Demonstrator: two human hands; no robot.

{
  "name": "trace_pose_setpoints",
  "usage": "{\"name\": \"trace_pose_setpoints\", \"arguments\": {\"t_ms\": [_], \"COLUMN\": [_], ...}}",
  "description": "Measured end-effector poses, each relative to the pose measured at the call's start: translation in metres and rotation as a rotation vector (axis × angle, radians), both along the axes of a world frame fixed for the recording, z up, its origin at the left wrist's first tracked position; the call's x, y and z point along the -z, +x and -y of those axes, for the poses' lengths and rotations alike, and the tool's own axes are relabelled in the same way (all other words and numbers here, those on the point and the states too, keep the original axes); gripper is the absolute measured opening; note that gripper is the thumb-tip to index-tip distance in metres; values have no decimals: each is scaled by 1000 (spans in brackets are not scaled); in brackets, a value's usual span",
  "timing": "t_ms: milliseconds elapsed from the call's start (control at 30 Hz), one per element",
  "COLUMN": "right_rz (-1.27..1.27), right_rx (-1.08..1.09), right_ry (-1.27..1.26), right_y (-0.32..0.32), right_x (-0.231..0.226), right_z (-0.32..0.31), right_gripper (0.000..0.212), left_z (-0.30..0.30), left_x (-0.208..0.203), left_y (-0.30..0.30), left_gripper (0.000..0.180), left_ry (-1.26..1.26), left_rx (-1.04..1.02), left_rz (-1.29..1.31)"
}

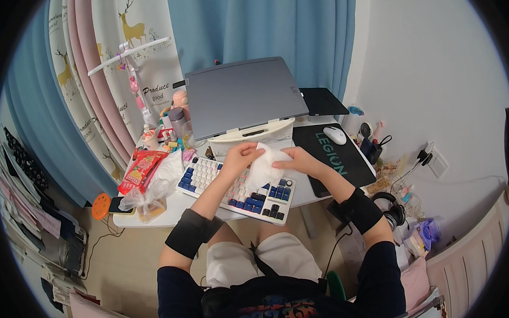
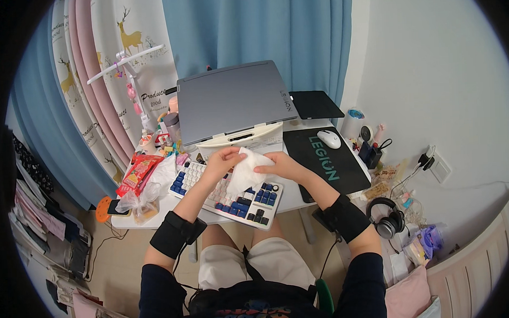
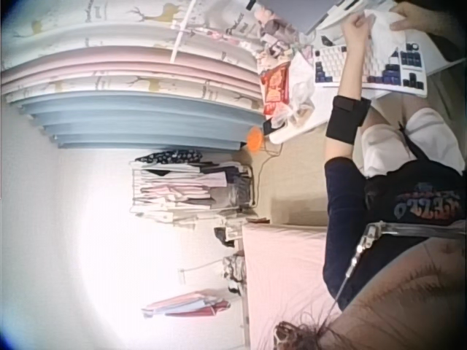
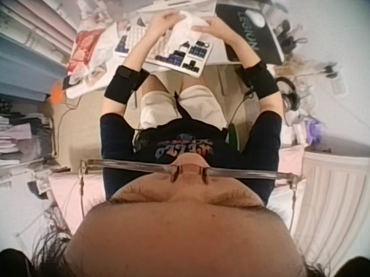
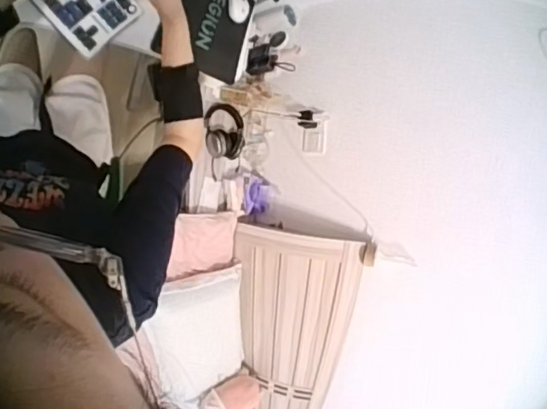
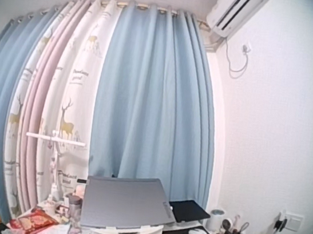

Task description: The person cleans a keyboard by hand using a piece of white tissue to wipe between and over the keys.

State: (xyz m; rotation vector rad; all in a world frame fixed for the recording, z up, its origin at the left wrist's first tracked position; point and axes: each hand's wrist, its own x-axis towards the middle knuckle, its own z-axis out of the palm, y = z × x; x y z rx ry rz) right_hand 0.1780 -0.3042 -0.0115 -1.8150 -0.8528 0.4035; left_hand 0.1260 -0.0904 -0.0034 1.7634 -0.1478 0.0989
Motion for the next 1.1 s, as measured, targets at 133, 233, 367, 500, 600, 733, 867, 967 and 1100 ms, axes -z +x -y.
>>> {"name": "trace_pose_setpoints", "arguments": {"t_ms": [133,233,367,500,600,733,867,967,1100], "right_rz": [-138,-281,-441,-562,-696,-586,-485,-587,-769], "right_rx": [50,48,31,-21,-105,-15,53,53,-49], "right_ry": [115,231,383,500,601,551,520,563,586], "right_y": [2,4,3,6,1,-2,2,-2,8], "right_x": [3,8,10,16,20,17,15,13,31], "right_z": [3,7,7,3,-4,-10,-10,-17,-24], "right_gripper": [37,38,42,40,40,41,44,42,40], "left_z": [-2,-6,-6,4,16,23,11,11,19], "left_x": [17,24,25,22,19,21,14,12,13], "left_y": [-7,-6,-4,-6,-7,-7,-5,-7,5], "left_gripper": [53,56,46,29,22,20,21,20,21], "left_ry": [-142,-170,-110,-199,-208,-356,-269,-295,-329], "left_rx": [202,214,163,211,201,113,28,14,56], "left_rz": [94,91,-3,23,62,140,167,141,184]}}
